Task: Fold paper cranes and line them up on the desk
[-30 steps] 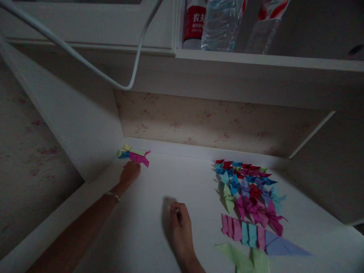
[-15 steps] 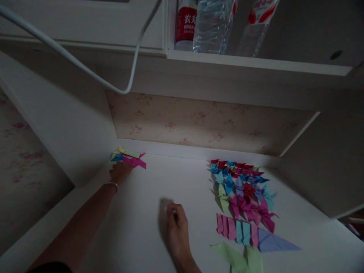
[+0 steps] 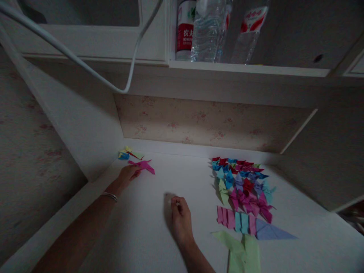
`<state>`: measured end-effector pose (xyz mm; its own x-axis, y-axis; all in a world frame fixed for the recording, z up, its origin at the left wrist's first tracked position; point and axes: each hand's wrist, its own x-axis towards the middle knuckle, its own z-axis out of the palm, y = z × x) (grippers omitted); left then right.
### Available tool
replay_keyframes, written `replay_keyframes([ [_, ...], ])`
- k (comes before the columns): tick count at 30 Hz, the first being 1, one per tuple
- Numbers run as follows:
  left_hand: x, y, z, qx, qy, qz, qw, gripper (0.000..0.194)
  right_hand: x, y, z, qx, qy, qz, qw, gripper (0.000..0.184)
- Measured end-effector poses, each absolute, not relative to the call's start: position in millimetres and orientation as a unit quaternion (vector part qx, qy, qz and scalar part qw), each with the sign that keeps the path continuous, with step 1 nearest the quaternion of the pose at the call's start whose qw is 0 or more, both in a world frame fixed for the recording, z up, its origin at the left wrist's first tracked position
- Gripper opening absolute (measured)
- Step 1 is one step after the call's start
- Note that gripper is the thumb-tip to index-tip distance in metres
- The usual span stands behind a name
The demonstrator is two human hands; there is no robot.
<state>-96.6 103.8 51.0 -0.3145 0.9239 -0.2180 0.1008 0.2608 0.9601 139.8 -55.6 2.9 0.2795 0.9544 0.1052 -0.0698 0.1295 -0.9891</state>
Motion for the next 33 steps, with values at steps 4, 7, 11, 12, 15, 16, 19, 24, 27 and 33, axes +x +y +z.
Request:
replay_keyframes([
  [4, -78, 69, 47, 0.365, 0.591, 0.508, 0.509, 0.018, 140, -54, -2, -0.483, -0.392, 0.503, 0.6, 0.036],
  [7, -55, 36, 47, 0.365, 0.497, 0.53, 0.582, 0.029, 142, -51, -2, -0.451, -0.327, 0.562, 0.612, 0.035],
  [11, -22, -9, 49, 0.375, 0.421, 0.525, 0.637, 0.036, 150, -48, 8, -0.342, -0.236, 0.661, 0.625, 0.035],
  [12, -15, -17, 49, 0.377, 0.407, 0.52, 0.649, 0.037, 153, -48, 12, -0.313, -0.225, 0.684, 0.619, 0.036],
  [15, -2, -32, 46, 0.417, 0.39, 0.491, 0.659, 0.039, 161, -50, 22, -0.256, -0.224, 0.727, 0.596, 0.043],
  [16, 1, -34, 44, 0.444, 0.393, 0.474, 0.651, 0.039, 162, -50, 24, -0.247, -0.228, 0.732, 0.593, 0.044],
  [19, 1, -34, 39, 0.527, 0.411, 0.421, 0.613, 0.039, 161, -50, 22, -0.249, -0.24, 0.717, 0.605, 0.033],
  [24, -4, -28, 37, 0.542, 0.43, 0.395, 0.604, 0.042, 154, -45, 4, -0.313, -0.248, 0.64, 0.657, 0.025],
  [27, -7, -27, 40, 0.531, 0.401, 0.413, 0.622, 0.042, 151, -44, -2, -0.335, -0.254, 0.615, 0.667, 0.026],
  [33, -12, -30, 50, 0.535, 0.373, 0.393, 0.648, 0.048, 149, -47, 2, -0.346, -0.244, 0.602, 0.677, 0.038],
])
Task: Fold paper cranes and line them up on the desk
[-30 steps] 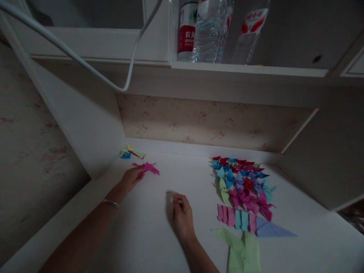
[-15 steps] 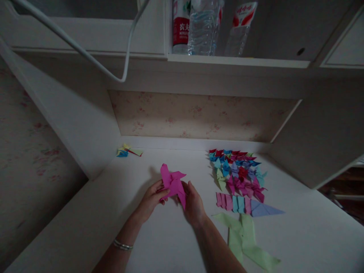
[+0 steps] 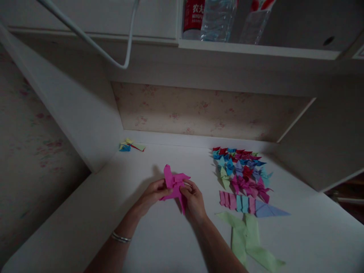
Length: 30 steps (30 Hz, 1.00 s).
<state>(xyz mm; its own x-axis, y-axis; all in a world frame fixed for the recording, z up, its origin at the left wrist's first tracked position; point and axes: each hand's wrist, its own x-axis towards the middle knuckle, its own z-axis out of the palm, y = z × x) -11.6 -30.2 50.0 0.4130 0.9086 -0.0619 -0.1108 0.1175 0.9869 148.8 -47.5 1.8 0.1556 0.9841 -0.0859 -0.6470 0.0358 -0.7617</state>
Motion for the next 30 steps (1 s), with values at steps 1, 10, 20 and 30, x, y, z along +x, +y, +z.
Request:
replay_keyframes([
  [1, -12, -30, 50, 0.532, 0.376, 0.393, 0.649, 0.046, 149, -48, 2, -0.348, -0.243, 0.603, 0.676, 0.041],
  [10, -11, -22, 34, 0.491, 0.399, 0.423, 0.648, 0.048, 150, -48, 5, -0.348, -0.219, 0.623, 0.665, 0.047],
  [20, -9, -25, 38, 0.501, 0.419, 0.418, 0.632, 0.042, 149, -50, 11, -0.335, -0.196, 0.613, 0.689, 0.054],
  [30, -8, -25, 37, 0.517, 0.425, 0.411, 0.62, 0.037, 149, -52, 12, -0.313, -0.18, 0.631, 0.687, 0.082],
])
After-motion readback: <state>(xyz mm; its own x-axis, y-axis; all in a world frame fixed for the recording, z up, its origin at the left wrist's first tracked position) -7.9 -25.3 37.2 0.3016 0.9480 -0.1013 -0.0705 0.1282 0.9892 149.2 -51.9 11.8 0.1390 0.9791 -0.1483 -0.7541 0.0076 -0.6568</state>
